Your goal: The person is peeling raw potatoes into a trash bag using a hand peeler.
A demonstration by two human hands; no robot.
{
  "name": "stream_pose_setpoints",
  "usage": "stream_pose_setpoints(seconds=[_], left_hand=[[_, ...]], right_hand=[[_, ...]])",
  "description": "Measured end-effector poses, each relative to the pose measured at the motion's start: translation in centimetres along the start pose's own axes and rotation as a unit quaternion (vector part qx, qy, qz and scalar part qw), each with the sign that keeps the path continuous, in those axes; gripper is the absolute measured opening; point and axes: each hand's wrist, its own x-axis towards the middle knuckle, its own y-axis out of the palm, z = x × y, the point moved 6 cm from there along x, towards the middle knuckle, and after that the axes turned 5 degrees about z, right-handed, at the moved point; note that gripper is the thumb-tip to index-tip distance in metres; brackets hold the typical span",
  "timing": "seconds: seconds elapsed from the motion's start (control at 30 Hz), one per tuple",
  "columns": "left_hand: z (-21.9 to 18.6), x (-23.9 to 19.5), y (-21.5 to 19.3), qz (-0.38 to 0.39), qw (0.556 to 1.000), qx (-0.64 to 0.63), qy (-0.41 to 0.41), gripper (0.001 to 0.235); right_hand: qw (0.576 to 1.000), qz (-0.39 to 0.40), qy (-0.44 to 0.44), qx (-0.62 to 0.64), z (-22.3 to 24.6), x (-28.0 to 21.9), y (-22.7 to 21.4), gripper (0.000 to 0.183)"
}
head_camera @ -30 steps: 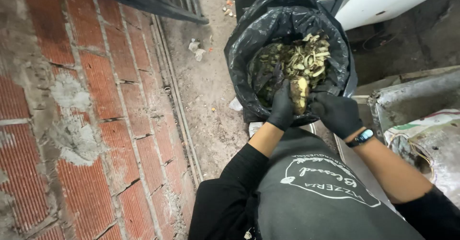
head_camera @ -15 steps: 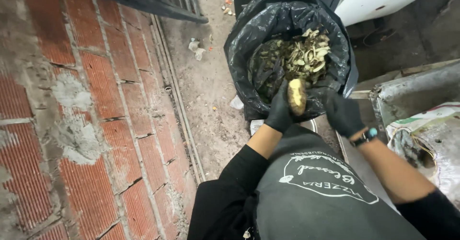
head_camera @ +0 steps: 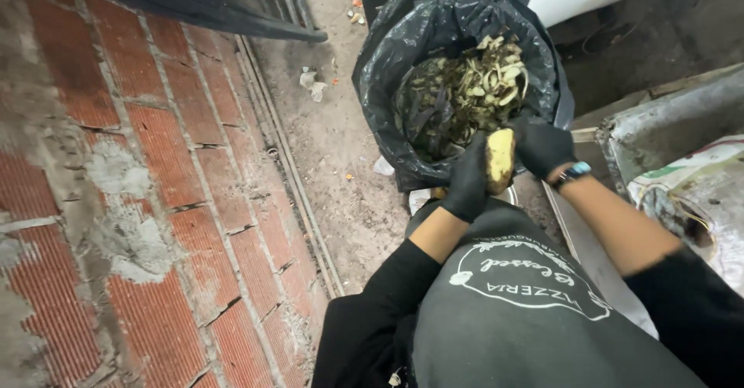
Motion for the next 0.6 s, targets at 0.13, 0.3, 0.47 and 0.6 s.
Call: stream_pose_setpoints(seconds=[0.13, 0.3, 0.47, 0.6], left_hand=[[-0.9, 1.6, -2.4, 0.014, 0.998, -0.059, -0.008, 0.044], [-1.4, 2.1, -3.5, 0.004, 0.994, -0.108, -0.028, 0.044], [-0.9, 4.4, -7.7, -0.045, 0.993, -0.110, -0.020, 0.046], [-1.2, 7.8, -12.3, 0.069, 0.985, -0.160, 0.021, 0.046]], right_hand=[[0.995, -0.040, 0.000, 0.088, 0.4, -4.4, -0.5, 0.040], [0.986, -0.095, -0.065, 0.117, 5.3, -7.0, -6.2, 0.031], [0.981, -0.108, -0.072, 0.141, 6.7, -5.0, -7.1, 0.020], [0.980, -0.157, -0.107, 0.063, 8.6, -2.5, -7.5, 0.019]])
